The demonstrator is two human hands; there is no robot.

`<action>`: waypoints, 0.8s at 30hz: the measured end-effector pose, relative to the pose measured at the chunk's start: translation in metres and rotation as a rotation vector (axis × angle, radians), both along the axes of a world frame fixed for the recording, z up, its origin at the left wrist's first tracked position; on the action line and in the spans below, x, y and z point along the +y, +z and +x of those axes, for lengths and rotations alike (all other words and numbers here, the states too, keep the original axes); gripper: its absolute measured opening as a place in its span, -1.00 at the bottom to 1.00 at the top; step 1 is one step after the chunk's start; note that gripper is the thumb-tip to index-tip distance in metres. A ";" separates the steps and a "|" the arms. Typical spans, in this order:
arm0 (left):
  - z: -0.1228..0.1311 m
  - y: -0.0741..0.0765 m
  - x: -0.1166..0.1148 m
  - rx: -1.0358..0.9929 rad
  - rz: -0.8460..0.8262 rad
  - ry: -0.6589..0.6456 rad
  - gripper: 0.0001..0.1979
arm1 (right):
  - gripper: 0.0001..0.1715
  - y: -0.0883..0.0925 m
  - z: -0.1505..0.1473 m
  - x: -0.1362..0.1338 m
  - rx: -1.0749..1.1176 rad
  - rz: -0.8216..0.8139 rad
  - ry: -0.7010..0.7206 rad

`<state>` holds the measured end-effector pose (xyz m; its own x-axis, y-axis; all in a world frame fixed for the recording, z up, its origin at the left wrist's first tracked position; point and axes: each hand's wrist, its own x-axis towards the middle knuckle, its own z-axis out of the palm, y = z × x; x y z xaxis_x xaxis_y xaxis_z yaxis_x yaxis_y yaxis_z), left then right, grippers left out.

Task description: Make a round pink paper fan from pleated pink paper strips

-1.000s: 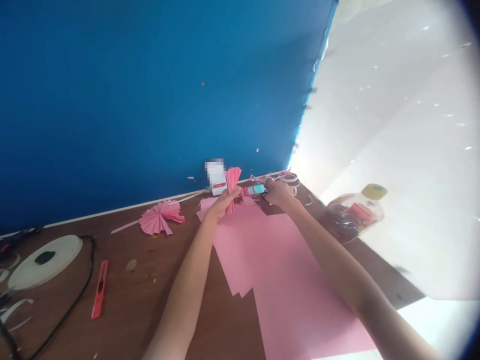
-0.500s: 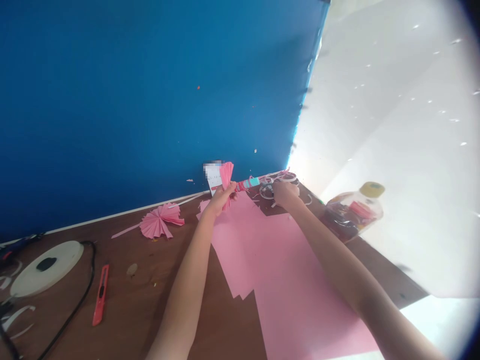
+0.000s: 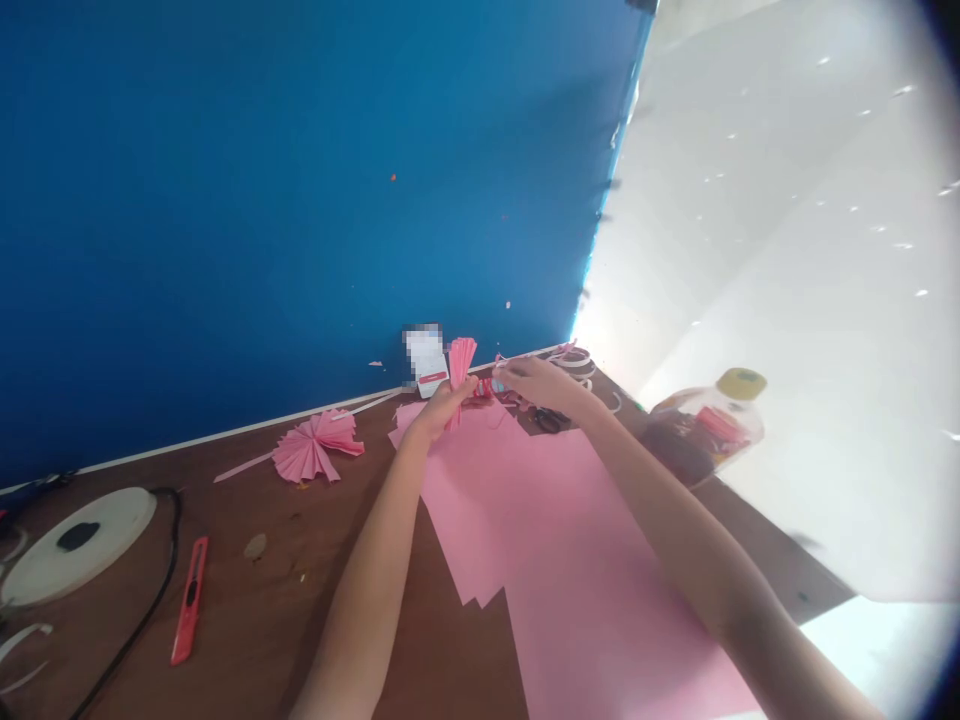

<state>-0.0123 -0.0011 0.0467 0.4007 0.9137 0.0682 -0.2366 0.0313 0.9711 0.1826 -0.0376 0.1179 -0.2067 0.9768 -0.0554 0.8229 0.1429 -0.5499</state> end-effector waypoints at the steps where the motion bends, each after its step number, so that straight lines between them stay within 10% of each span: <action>1: 0.000 -0.002 0.001 0.005 0.007 -0.006 -0.65 | -0.49 0.000 -0.001 -0.001 0.029 -0.029 0.046; 11: -0.009 -0.017 0.012 0.087 0.014 0.188 -0.61 | -0.54 -0.007 0.010 0.005 -0.434 0.253 -0.371; 19: -0.016 0.013 0.005 0.100 0.140 0.177 -0.67 | -0.62 -0.051 0.017 0.026 -0.486 0.096 -0.434; 24: -0.010 0.036 -0.008 0.009 0.179 0.064 -0.67 | -0.50 -0.035 -0.007 0.011 -0.139 0.249 0.056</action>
<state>-0.0219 -0.0095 0.0830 0.3438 0.9108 0.2284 -0.2241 -0.1567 0.9619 0.1753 -0.0262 0.0825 -0.2682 0.9510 0.1536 0.8747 0.3072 -0.3748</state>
